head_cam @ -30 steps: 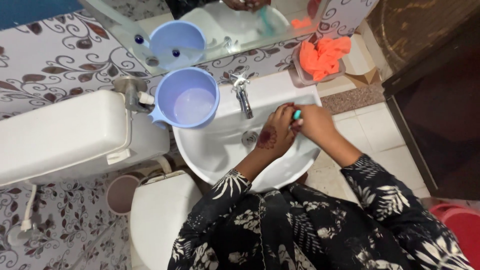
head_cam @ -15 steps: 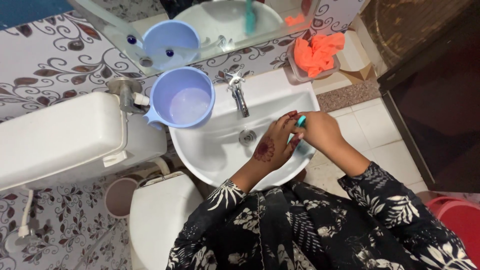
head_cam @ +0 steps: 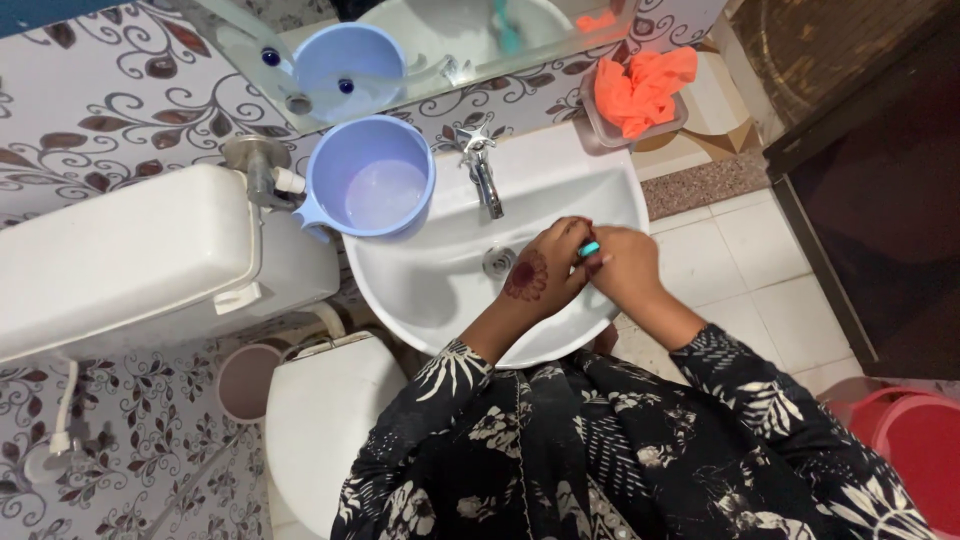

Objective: The person scrubs the interior basin of a white bathroom sink using a teal scrub brush. They repeatedly dip the brush into a blue plastic jug of water and scrub the sink surface, focusing on the basin and the area around the drain.

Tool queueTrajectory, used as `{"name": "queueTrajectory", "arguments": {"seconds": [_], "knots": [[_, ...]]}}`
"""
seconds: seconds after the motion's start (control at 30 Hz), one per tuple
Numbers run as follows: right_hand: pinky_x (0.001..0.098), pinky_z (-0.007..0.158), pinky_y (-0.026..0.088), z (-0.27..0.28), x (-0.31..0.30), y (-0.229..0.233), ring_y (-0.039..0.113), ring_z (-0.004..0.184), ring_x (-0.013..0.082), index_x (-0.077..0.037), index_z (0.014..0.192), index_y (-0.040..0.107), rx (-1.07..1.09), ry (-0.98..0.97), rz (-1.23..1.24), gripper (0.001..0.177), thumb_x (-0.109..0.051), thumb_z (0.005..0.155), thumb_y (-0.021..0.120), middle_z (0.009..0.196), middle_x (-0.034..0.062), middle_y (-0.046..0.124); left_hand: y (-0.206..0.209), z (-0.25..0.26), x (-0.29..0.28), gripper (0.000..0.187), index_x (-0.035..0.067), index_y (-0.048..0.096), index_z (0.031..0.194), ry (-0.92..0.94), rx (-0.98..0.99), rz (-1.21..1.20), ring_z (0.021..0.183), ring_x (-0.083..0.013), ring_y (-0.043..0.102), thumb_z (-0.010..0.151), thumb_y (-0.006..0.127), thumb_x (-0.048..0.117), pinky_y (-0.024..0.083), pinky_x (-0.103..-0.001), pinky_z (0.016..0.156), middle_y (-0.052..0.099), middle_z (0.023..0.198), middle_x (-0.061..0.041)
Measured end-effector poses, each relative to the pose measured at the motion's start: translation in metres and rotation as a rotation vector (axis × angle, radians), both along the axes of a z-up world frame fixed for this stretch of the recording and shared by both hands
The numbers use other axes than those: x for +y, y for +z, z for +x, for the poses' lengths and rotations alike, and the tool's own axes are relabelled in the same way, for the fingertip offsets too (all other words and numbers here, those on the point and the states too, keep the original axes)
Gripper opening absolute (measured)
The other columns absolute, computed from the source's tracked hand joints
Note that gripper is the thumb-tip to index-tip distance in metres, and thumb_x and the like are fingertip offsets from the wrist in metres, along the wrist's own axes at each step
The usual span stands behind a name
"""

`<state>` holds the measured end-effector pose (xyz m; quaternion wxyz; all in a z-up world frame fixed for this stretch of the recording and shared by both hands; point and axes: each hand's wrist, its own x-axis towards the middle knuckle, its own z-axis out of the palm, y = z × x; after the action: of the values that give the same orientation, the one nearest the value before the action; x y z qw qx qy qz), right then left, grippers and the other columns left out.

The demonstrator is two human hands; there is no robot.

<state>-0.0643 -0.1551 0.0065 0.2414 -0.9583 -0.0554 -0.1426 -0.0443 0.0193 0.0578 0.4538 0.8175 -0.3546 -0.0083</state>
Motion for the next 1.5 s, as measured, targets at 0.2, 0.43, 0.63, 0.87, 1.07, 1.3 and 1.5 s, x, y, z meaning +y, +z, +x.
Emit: {"name": "queueTrajectory", "arguments": {"seconds": [0.2, 0.43, 0.63, 0.87, 1.07, 1.3, 1.5], "knots": [[0.0499, 0.065, 0.053, -0.008, 0.006, 0.003, 0.066, 0.075, 0.0416, -0.012, 0.096, 0.077, 0.138, -0.015, -0.005, 0.024, -0.012, 0.075, 0.066, 0.079, 0.0159, 0.07, -0.002, -0.01, 0.013, 0.025, 0.004, 0.062, 0.113, 0.006, 0.075, -0.046, 0.102, -0.0335, 0.069, 0.098, 0.063, 0.025, 0.054, -0.043, 0.089, 0.064, 0.125, -0.015], [0.0465, 0.068, 0.056, -0.003, 0.022, -0.027, 0.066, 0.074, 0.0411, -0.006, 0.087, 0.075, 0.178, 0.099, 0.167, 0.013, -0.004, 0.079, 0.065, 0.079, 0.0187, 0.069, -0.006, -0.016, 0.027, 0.02, 0.003, 0.065, 0.103, 0.084, 0.043, 0.193, 0.098, -0.0354, 0.066, 0.099, 0.064, 0.023, 0.051, -0.046, 0.086, 0.069, 0.1, -0.016], [0.0488, 0.061, 0.053, 0.017, 0.01, -0.029, 0.066, 0.066, 0.0418, -0.004, 0.082, 0.075, 0.131, 0.127, 0.076, 0.012, -0.01, 0.072, 0.071, 0.073, 0.0209, 0.069, -0.014, -0.003, 0.023, 0.026, -0.001, 0.06, 0.117, 0.047, 0.0, -0.188, 0.097, -0.0394, 0.063, 0.1, 0.056, 0.019, 0.051, -0.047, 0.082, 0.066, 0.103, -0.018], [0.0449, 0.06, 0.053, 0.021, 0.017, -0.041, 0.063, 0.065, 0.042, 0.001, 0.078, 0.072, 0.354, 0.139, 0.138, 0.011, -0.008, 0.083, 0.067, 0.071, 0.0221, 0.066, -0.009, 0.0, 0.021, 0.019, 0.003, 0.06, 0.095, 0.169, 0.049, 0.166, 0.087, -0.0392, 0.065, 0.1, 0.061, 0.021, 0.049, -0.05, 0.078, 0.067, 0.087, -0.017], [0.0432, 0.061, 0.054, 0.038, 0.011, -0.047, 0.067, 0.063, 0.0386, -0.003, 0.091, 0.073, 0.312, 0.098, 0.265, 0.015, -0.012, 0.083, 0.065, 0.073, 0.0226, 0.065, -0.014, 0.014, 0.005, 0.015, 0.003, 0.06, 0.098, 0.204, 0.078, 0.155, 0.09, -0.0398, 0.066, 0.097, 0.059, 0.018, 0.049, -0.048, 0.077, 0.069, 0.09, -0.017], [0.0465, 0.065, 0.055, 0.049, 0.016, -0.029, 0.068, 0.068, 0.0399, -0.006, 0.09, 0.079, 0.393, 0.275, 0.003, 0.02, -0.023, 0.079, 0.077, 0.073, 0.0214, 0.07, -0.018, 0.004, 0.023, 0.015, 0.003, 0.062, 0.103, 0.261, 0.055, 0.062, 0.09, -0.039, 0.066, 0.093, 0.06, 0.014, 0.051, -0.049, 0.085, 0.07, 0.09, -0.017], [0.0437, 0.068, 0.056, 0.06, 0.031, -0.033, 0.07, 0.07, 0.0367, -0.006, 0.088, 0.077, 0.371, 0.286, 0.102, 0.018, -0.022, 0.081, 0.075, 0.075, 0.018, 0.071, -0.026, 0.011, 0.022, 0.011, 0.002, 0.063, 0.102, 0.373, 0.082, 0.116, 0.094, -0.0401, 0.066, 0.095, 0.062, 0.01, 0.051, -0.049, 0.08, 0.071, 0.094, -0.018]]}}
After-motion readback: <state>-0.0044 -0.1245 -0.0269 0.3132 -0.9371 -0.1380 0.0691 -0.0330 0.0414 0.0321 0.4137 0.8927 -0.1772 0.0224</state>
